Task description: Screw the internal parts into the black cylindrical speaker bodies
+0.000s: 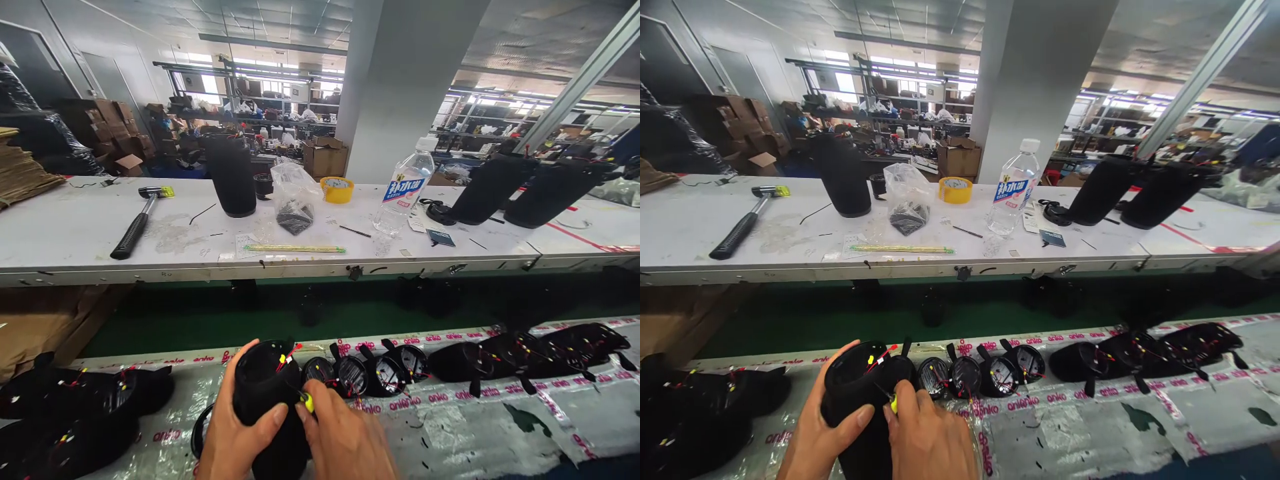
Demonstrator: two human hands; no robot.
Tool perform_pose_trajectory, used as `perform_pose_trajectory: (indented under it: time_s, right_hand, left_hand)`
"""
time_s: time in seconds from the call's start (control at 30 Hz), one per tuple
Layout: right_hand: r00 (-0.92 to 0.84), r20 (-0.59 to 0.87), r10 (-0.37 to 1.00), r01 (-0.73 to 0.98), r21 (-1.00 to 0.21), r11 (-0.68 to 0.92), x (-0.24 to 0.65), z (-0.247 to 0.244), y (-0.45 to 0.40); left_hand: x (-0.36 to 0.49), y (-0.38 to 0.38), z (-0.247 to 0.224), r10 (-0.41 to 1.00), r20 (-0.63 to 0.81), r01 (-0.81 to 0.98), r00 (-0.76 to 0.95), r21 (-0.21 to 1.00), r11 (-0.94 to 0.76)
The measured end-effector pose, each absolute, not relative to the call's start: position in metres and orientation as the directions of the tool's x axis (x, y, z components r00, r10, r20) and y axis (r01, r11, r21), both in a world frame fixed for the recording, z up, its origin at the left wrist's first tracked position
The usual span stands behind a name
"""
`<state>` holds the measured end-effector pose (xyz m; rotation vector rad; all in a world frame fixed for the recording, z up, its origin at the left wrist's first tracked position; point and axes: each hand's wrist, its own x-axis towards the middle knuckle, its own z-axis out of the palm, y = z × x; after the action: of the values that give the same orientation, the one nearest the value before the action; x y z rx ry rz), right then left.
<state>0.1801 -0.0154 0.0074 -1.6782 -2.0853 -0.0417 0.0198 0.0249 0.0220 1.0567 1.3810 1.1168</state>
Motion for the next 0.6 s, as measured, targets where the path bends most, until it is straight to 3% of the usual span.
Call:
perform_pose_trajectory:
  time_s: [0.17,0.4,0.5,0.6]
  right_hand:
    - [-0.25,0.318,0.914,0.949,-0.104,0.296,0.185,0.012,-0.016]
    - [-0.277,0.311,0.909,0.956,-0.009,0.294,0.179,0.007,-0.014]
    - [-0.26,0.283,0.923,0.954,-0.074,0.291,0.176,0.009,-0.012]
    - [-0.233,0.296,0.926,0.898,-0.299,0.322,0.183,0.014,-0.015]
  left_hand:
    - [0.016,0.024,0.022,0.984,-0.12,0.246,-0.13,0.958,0.149]
    - [0.014,0.024,0.019,0.98,-0.121,0.307,-0.158,0.937,0.165]
    - [0.011,0.026,0.017,0.983,-0.11,0.247,-0.145,0.958,0.143]
    - [0.005,0.024,0.017,0.976,-0.215,0.003,-0.045,0.977,0.215]
